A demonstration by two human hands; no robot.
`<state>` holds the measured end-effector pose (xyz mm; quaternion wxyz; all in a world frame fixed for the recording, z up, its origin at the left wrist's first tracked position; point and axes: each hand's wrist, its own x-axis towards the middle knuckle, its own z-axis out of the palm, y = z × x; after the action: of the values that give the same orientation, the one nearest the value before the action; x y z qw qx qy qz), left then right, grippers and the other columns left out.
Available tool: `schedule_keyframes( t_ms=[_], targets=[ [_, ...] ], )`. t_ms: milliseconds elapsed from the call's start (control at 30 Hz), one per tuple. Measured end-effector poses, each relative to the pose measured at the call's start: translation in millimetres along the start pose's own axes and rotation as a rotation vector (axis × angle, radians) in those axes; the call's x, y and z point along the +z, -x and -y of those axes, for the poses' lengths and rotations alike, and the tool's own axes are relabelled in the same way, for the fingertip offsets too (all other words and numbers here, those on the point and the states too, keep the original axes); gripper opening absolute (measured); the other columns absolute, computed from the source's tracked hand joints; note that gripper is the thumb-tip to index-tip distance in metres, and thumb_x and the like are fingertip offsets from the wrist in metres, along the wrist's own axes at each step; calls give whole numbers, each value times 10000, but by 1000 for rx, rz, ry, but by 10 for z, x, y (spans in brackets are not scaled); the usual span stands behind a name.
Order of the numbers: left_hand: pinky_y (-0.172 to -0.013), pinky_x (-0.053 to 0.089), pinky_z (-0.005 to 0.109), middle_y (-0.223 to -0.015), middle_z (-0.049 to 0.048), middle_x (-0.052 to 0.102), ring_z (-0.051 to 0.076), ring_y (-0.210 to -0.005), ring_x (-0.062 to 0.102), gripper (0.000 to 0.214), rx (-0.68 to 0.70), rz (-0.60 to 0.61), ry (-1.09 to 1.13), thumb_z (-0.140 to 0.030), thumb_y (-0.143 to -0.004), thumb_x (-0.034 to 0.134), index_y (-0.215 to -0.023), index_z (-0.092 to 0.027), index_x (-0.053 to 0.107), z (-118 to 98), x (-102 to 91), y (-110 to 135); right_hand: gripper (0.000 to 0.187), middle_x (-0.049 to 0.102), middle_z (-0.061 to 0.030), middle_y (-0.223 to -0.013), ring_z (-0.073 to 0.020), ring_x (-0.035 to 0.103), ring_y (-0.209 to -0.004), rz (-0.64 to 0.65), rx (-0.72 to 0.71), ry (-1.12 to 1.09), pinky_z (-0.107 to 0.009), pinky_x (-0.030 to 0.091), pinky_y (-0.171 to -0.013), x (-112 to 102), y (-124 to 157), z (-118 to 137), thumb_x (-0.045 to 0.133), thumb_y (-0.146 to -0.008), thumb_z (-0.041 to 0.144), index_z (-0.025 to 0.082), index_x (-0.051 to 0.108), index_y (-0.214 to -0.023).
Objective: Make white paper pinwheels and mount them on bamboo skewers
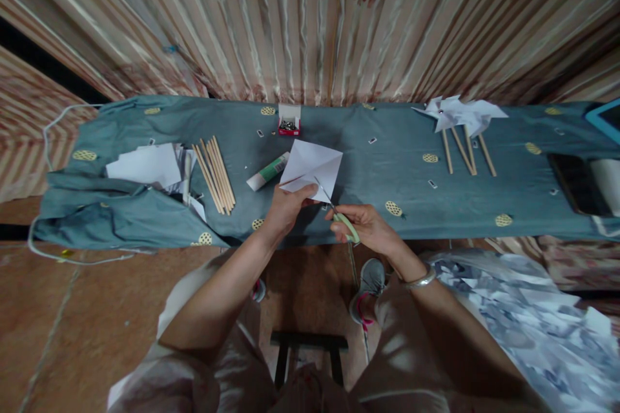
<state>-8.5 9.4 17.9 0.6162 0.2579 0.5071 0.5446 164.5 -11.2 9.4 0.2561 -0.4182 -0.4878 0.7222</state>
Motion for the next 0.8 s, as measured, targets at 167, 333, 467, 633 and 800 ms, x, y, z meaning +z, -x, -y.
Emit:
schedule_keyframes(
  t_ms=[167, 333, 467, 633, 800],
  targets=[
    [-585, 505, 246, -790, -1, 677, 157, -709, 613, 312, 31, -19, 34, -229, -512, 763, -797, -188, 645, -60, -32, -42, 446, 636, 19, -631, -69, 553, -523, 62, -10, 70, -194, 437, -509, -40, 59, 39, 777, -672, 532, 157, 651, -879],
    [-647, 526, 266, -826, 1, 694, 179, -796, 632, 392, 108, -36, 46, -235, -534, 760, -914, -201, 671, -97, -82, -99, 497, 645, 4, -642, -92, 551, -539, 79, -16, 136, -222, 437, -526, -194, 131, 119, 739, -682, 605, 162, 648, -889],
    [-701, 530, 281, -885, 20, 719, 198, -863, 654, 457, 126, -50, 66, -261, -538, 789, -979, -205, 680, -86, -78, -115, 494, 665, -10, -669, -105, 552, -559, -79, -99, 185, -239, 443, -549, -316, 141, 144, 713, -701, 625, 171, 651, -885],
    [-806, 534, 320, -943, 36, 738, 220, -938, 660, 415, 144, 6, 65, -294, -545, 818, -936, -203, 710, -40, -49, -100, 463, 689, -21, -717, -117, 565, -589, -361, -253, 105, -252, 450, -581, -384, 33, 100, 710, -713, 602, 189, 654, -916],
    [-848, 526, 344, -894, 25, 750, 215, -852, 662, 243, 158, 75, -158, -290, -562, 813, -775, -197, 742, 69, -65, -80, 478, 670, 11, -732, -114, 566, -619, -554, -317, -20, -251, 458, -605, -393, -83, 147, 812, -611, 517, 207, 653, -939]
  ],
)
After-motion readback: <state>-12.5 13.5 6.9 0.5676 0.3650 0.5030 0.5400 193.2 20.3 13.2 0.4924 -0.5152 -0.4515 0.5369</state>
